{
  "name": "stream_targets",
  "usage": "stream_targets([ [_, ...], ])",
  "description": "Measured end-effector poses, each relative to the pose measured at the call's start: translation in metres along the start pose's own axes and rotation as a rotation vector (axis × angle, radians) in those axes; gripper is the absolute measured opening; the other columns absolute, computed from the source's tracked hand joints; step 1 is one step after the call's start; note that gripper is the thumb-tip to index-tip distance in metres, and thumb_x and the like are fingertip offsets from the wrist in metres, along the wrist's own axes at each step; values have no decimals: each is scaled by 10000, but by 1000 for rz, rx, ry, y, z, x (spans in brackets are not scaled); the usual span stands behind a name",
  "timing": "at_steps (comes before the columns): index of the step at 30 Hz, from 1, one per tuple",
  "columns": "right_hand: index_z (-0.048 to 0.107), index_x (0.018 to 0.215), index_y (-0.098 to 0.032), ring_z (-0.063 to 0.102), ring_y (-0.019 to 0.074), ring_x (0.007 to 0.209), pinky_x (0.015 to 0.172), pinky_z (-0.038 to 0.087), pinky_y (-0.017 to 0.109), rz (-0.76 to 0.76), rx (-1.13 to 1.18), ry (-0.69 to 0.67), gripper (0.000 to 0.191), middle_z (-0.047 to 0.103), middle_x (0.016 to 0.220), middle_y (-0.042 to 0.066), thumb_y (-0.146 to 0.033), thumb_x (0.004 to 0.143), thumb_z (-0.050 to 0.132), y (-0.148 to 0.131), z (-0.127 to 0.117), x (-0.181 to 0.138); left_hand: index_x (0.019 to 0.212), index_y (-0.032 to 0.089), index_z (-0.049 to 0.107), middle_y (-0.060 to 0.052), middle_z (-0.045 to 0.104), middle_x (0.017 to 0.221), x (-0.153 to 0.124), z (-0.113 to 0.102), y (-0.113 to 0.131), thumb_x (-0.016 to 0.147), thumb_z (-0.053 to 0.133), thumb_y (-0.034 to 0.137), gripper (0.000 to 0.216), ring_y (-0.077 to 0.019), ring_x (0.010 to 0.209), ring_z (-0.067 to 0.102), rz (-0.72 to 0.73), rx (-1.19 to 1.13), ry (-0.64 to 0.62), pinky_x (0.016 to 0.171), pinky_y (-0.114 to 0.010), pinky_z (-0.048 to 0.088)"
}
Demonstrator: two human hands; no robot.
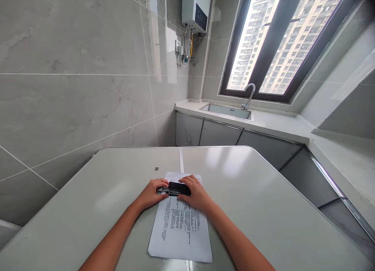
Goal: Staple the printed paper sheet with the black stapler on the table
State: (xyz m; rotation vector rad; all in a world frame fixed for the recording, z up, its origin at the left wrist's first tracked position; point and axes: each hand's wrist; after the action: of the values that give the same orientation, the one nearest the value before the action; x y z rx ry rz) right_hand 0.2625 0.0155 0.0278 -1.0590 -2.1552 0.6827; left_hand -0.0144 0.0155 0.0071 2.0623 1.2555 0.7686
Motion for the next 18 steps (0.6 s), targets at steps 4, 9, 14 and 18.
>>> stream_targets([
  [4,715,1044,-246,610,209,931,827,496,337,89,-14,-47,219,646,954,34,-189,838,762,-2,13,-2,1144,263,795,-102,702,1358,-2,0,-2,781,845,350,378,-346,1296,610,-28,-7,17,1150,-505,429],
  [9,713,983,-247,594,223,922,795,493,331,57,-51,94,183,671,855,25,-145,831,722,-2,10,-2,1429,256,640,-130,581,1519,-2,-3,5,713,911,477,797,-376,1428,502,-56,-201,130,1229,-531,354],
  [14,690,1164,-267,595,259,974,866,485,413,-161,-222,164,324,762,1062,58,-111,891,613,-10,13,-6,1455,240,564,-140,539,1555,3,-1,31,924,720,547,634,-319,1461,485,-198,-708,468,1224,-466,384],
  [18,646,1306,-348,644,238,1039,915,458,434,-323,-403,58,396,732,1289,37,-119,1028,482,-15,14,-14,1250,135,681,-192,662,1385,7,13,36,1042,550,459,406,-287,1260,664,-407,-1283,340,1100,-436,539],
])
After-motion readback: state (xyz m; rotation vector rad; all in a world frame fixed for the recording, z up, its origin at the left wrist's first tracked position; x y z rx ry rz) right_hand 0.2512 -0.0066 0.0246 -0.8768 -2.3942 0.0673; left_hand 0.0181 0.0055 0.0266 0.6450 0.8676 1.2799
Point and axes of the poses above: each hand's wrist, its own x-axis towards the middle knuckle, its own z-axis out of the palm, y = z × x
